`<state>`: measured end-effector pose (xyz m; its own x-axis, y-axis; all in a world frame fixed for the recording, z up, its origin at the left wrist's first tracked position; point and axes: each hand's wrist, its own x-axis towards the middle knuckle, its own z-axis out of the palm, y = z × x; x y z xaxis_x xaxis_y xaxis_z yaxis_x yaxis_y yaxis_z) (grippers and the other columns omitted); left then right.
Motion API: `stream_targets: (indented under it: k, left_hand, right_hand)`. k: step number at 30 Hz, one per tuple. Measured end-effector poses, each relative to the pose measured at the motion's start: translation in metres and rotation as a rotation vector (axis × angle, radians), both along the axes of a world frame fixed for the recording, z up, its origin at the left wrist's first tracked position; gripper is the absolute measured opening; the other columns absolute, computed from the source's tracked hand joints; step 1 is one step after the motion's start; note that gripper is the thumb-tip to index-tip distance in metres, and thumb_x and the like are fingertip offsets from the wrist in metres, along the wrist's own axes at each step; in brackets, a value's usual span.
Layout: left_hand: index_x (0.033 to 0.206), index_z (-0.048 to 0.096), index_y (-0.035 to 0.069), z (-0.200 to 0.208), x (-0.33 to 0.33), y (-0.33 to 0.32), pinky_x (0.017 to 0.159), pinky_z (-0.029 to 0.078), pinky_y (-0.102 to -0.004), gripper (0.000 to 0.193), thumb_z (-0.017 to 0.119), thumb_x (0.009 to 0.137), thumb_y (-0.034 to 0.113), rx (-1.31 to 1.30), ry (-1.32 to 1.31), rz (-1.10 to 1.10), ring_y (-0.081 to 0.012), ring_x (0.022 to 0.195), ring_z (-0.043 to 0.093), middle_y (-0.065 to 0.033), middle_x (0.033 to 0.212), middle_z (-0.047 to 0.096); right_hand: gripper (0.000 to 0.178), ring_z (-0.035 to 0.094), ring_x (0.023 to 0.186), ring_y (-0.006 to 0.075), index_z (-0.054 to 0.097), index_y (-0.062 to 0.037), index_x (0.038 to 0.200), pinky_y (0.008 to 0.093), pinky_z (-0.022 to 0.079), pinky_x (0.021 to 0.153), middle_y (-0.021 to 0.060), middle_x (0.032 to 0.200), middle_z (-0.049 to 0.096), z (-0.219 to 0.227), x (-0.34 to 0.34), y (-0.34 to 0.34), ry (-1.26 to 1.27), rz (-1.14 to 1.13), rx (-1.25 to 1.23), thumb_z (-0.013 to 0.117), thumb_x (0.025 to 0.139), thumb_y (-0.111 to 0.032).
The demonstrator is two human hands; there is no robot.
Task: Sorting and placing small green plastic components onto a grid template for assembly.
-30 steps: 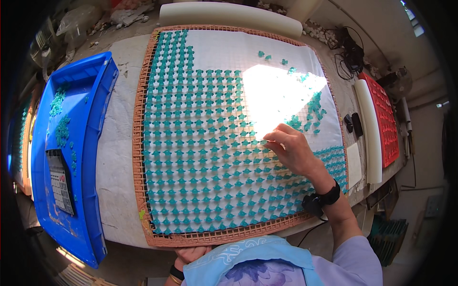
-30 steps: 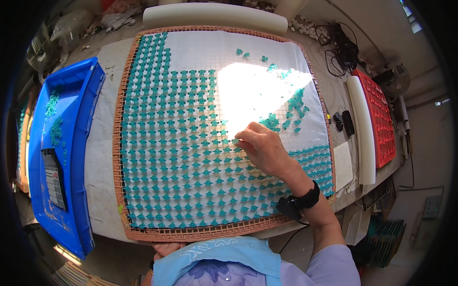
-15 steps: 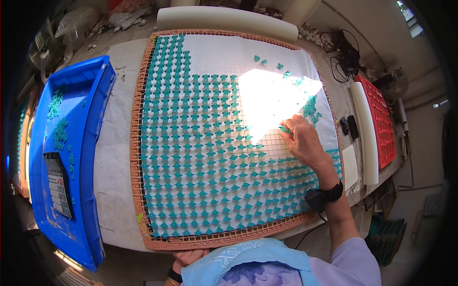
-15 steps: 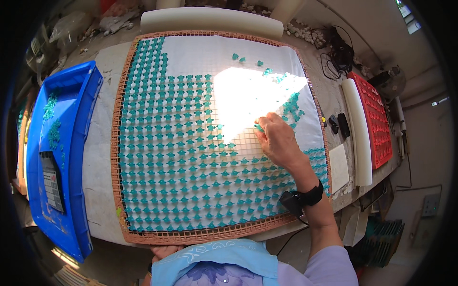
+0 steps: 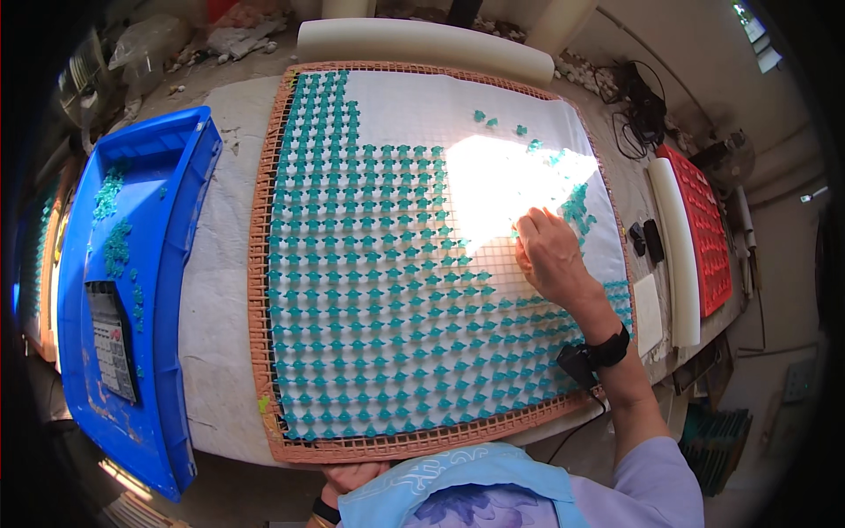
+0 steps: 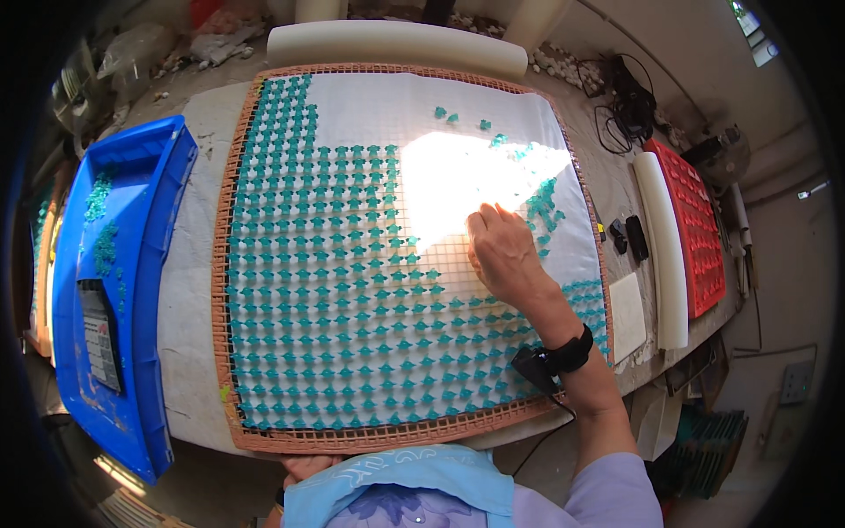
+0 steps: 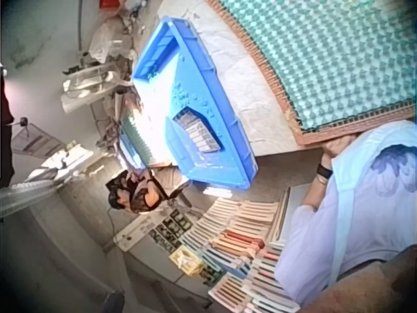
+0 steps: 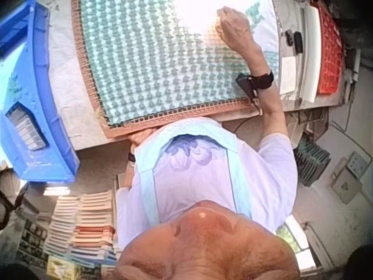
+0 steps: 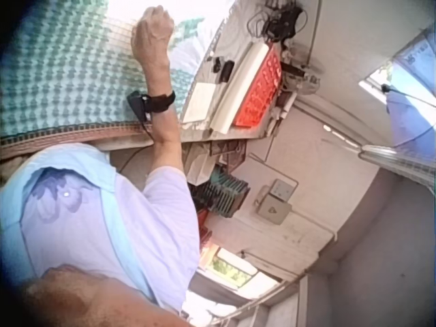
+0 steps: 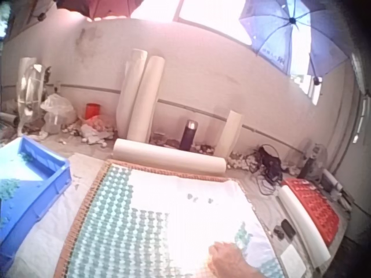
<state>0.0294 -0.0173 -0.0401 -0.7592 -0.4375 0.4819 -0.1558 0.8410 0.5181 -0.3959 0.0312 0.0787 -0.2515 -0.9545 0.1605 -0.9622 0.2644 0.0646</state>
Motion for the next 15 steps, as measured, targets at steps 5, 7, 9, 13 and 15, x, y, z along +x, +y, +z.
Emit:
stream_targets:
  k: [5,7,9,13,15]
  left_hand:
    - [0.092,0.079,0.012,0.0,0.002,-0.001,0.091,0.052,-0.0509,0.018,0.071,0.079,0.022,-0.001,-0.007,-0.004,-0.025,0.084,0.073,-0.0085,0.087,0.075]
    - [0.092,0.079,0.012,0.0,0.003,-0.001,0.091,0.052,-0.0507,0.018,0.071,0.079,0.022,0.002,-0.008,-0.012,-0.025,0.084,0.073,-0.0085,0.087,0.075]
    - [0.092,0.079,0.012,0.0,0.003,0.0,0.091,0.052,-0.0506,0.018,0.071,0.079,0.022,0.004,-0.009,-0.017,-0.025,0.084,0.073,-0.0085,0.087,0.075]
    - [0.092,0.079,0.012,-0.002,0.003,0.0,0.091,0.053,-0.0502,0.018,0.071,0.079,0.022,0.007,-0.01,-0.021,-0.025,0.084,0.073,-0.0085,0.087,0.075]
    - [0.092,0.079,0.012,-0.004,0.003,0.001,0.091,0.053,-0.05,0.018,0.071,0.079,0.022,0.01,-0.01,-0.025,-0.025,0.084,0.073,-0.0086,0.087,0.075]
  right_hand:
    - [0.022,0.059,0.091,0.0308,0.061,0.0025,0.095,0.0411,0.049,0.079,0.0144,0.091,0.058,0.007,0.017,-0.006,-0.15,0.041,0.036,0.068,0.075,0.002]
    - [0.02,0.059,0.092,0.0308,0.061,0.0029,0.096,0.0415,0.05,0.08,0.0144,0.092,0.059,0.009,0.022,-0.008,-0.211,0.039,0.114,0.068,0.077,0.002]
    - [0.015,0.061,0.094,0.0299,0.062,0.0026,0.098,0.0408,0.051,0.081,0.0136,0.093,0.061,0.006,0.021,-0.01,-0.364,0.044,-0.05,0.066,0.084,0.002]
    - [0.013,0.063,0.088,0.0288,0.063,0.0012,0.101,0.0388,0.052,0.078,0.0132,0.092,0.062,0.005,0.018,-0.009,-0.46,0.036,-0.027,0.066,0.088,0.002]
    - [0.016,0.064,0.081,0.0281,0.063,-0.0005,0.101,0.0381,0.052,0.072,0.0137,0.091,0.062,0.001,0.018,-0.006,-0.605,0.004,-0.055,0.069,0.087,0.001]
